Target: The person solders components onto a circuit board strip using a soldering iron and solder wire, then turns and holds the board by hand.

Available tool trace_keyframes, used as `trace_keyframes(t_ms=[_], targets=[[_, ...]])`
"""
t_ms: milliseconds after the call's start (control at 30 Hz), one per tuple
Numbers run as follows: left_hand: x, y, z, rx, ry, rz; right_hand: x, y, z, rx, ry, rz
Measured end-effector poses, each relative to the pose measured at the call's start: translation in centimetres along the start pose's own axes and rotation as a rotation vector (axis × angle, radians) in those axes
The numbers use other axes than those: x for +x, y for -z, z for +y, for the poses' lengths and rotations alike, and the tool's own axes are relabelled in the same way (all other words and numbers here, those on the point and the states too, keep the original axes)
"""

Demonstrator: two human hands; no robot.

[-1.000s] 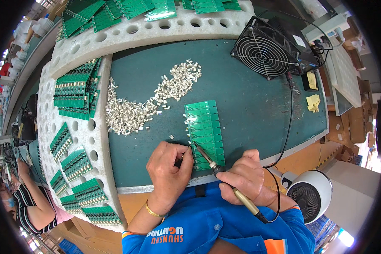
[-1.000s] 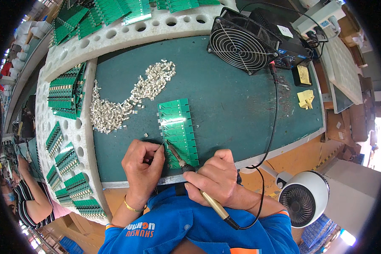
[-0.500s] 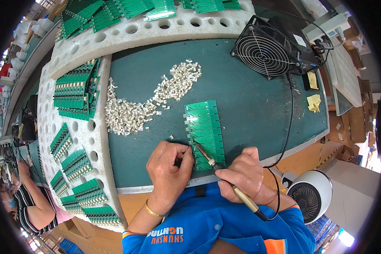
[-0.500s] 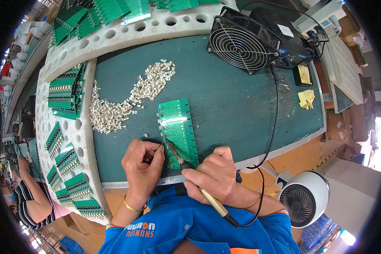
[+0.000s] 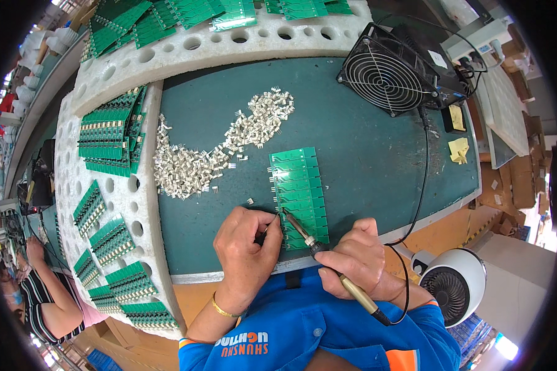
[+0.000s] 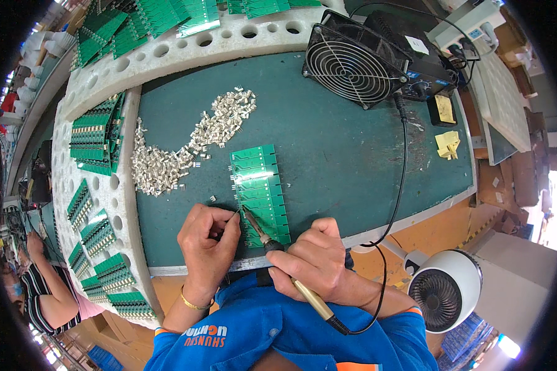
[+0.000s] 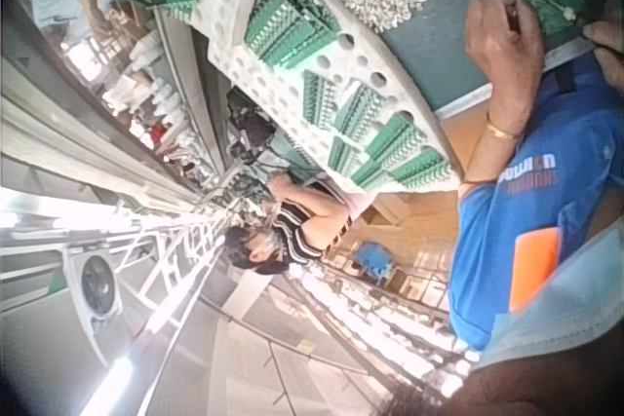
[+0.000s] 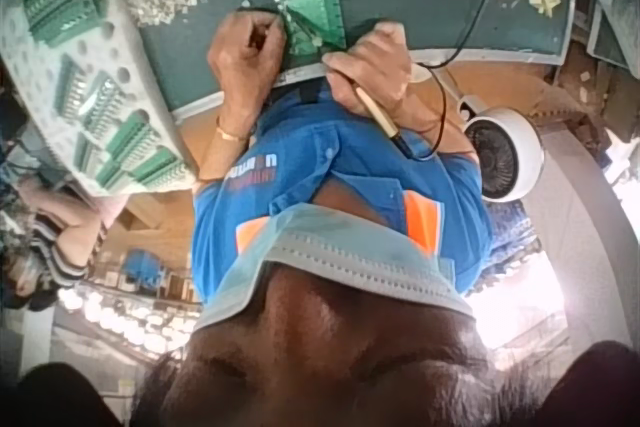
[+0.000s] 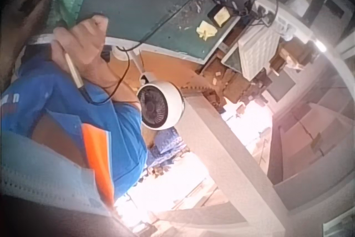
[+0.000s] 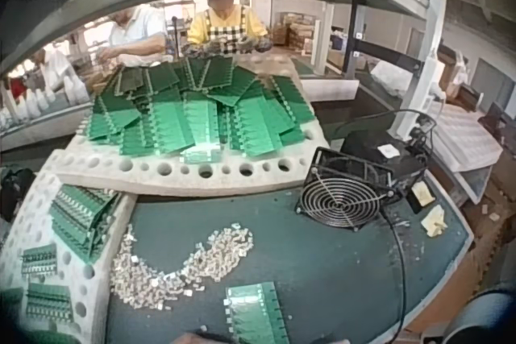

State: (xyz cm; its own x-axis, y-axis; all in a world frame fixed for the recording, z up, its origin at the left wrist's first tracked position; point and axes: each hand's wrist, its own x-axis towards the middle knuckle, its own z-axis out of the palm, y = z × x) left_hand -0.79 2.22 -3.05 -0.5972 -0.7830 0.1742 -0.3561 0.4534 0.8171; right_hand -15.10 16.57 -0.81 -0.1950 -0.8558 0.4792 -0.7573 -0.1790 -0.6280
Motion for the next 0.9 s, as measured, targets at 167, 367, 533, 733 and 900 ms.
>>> trace_keyframes(t_ms=[167, 367, 533, 733, 900], targets=[[0.01, -0.02, 0.17, -0.007, 0.007, 0.002, -0.21, -0.1, 0.02, 0.004, -0.006, 0.003], [0.02, -0.02, 0.23, -0.009, 0.017, -0.003, -0.23, 0.0, 0.03, -0.005, 0.0, 0.003], [0.09, -0.07, 0.25, -0.017, 0.016, 0.002, -0.14, 0.01, 0.17, 0.001, 0.0, -0.001], [0.18, -0.04, 0.27, -0.015, 0.023, -0.001, -0.02, -0.07, 0.32, -0.001, -0.005, -0.007], [0.28, -0.09, 0.2, -0.004, 0.025, -0.005, 0.1, -0.14, 0.42, -0.006, 0.004, 0.01]])
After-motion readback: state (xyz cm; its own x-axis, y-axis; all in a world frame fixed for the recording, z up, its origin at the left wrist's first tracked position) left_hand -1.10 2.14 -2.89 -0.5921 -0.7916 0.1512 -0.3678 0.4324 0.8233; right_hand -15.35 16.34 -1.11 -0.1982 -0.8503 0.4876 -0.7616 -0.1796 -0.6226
